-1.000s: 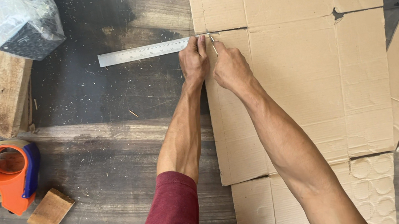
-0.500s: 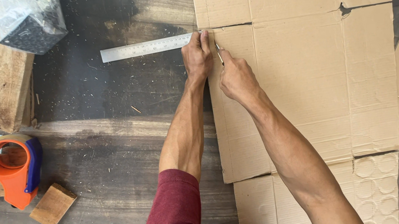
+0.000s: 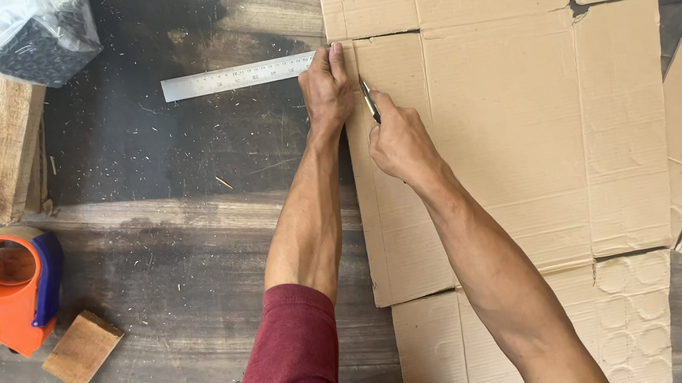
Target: The person uses a metal ruler and a utility knife to cut a large piece of cardboard on a workbench. They measure and score the cardboard along straight lines, then fold and tear the scored sections to separate them into smaller pieces.
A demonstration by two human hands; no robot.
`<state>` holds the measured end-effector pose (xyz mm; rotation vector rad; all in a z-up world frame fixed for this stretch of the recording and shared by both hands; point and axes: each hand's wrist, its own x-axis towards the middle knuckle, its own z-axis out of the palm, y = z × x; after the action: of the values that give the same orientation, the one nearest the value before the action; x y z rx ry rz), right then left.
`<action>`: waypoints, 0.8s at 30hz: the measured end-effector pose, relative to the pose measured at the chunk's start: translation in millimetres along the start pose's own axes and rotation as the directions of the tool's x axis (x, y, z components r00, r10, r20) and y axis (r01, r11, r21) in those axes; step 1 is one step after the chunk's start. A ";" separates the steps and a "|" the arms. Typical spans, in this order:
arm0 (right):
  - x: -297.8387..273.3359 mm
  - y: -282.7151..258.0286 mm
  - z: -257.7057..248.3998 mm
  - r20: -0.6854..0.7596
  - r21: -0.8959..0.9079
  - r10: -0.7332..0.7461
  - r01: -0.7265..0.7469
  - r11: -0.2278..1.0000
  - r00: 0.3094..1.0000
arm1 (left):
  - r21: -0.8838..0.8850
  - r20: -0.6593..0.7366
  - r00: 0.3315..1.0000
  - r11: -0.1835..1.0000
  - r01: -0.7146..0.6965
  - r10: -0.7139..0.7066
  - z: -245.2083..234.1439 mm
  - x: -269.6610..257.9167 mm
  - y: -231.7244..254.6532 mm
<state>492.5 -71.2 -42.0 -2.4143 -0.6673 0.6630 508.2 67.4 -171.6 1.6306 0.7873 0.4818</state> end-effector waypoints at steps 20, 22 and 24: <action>-59.6 -0.8 20.6 0.126 -0.135 0.058 -0.041 0.990 0.990 | 0.116 -0.045 0.999 0.993 0.026 -0.020 7.2 6.4 -4.5; -67.9 4.1 23.8 0.152 -0.145 0.073 -0.051 0.988 0.986 | 0.106 -0.041 0.999 0.994 0.041 -0.036 7.8 6.0 -4.0; -71.9 17.1 33.5 0.116 -0.129 0.090 -0.074 0.989 0.989 | 0.131 -0.051 0.998 0.990 0.047 -0.041 9.0 8.2 -6.1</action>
<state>424.1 -113.0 -54.8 -2.5437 -0.6793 0.8299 518.6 67.5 -180.3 1.7252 0.9053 0.4465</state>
